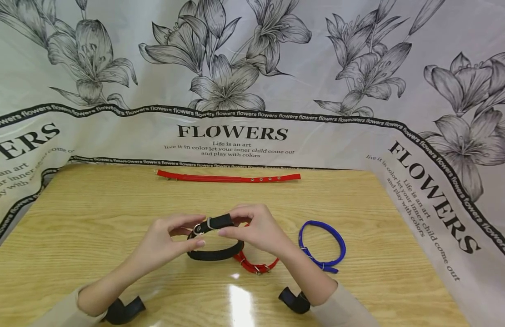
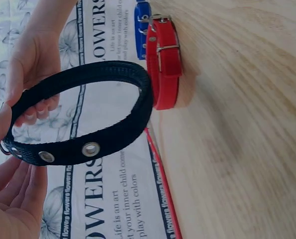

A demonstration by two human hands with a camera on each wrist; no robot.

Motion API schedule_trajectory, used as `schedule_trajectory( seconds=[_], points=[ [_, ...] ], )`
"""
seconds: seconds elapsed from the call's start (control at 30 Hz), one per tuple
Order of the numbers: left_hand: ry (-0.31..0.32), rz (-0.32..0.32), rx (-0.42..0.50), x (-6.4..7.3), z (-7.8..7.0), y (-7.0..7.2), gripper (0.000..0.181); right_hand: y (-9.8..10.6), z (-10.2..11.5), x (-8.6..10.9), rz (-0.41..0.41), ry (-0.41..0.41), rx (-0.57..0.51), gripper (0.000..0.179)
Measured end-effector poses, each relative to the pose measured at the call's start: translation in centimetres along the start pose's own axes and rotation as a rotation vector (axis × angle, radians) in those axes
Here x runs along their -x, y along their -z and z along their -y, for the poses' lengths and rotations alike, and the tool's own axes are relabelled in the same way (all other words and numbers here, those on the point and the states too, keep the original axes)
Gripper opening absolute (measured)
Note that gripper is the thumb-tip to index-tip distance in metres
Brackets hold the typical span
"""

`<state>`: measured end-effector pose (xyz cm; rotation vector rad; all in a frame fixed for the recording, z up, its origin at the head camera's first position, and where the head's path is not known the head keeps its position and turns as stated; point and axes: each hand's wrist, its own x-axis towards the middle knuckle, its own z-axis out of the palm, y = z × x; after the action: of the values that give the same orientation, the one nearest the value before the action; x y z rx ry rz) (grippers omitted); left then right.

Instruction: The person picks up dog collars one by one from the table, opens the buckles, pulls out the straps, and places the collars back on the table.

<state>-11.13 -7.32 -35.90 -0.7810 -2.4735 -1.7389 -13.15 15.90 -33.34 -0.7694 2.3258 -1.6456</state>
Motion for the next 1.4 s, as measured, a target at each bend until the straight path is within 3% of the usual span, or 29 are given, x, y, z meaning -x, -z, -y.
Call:
schedule_trajectory(
  seconds=[0.17,0.7,0.97,1.13,1.4],
  points=[
    [-0.012,-0.018,-0.027,0.2,0.5,0.0,0.022,0.3,0.1,0.1,-0.022,-0.014,-0.007,0.017],
    [-0.009,-0.074,-0.013,0.5,0.6,0.5,0.019,1.3,0.4,0.6,-0.066,-0.002,0.04,0.021],
    [0.107,-0.107,0.044,0.8,1.0,1.2,0.022,2.4,0.4,1.1,-0.144,-0.109,0.028,0.024],
    [0.133,-0.138,0.104,0.8,1.5,2.1,0.026,3.2,0.6,1.2,-0.173,-0.139,0.019,0.027],
    [0.193,-0.253,0.077,0.5,2.0,4.5,0.049,4.9,-0.1,1.0,-0.286,-0.209,-0.008,0.032]
  ],
)
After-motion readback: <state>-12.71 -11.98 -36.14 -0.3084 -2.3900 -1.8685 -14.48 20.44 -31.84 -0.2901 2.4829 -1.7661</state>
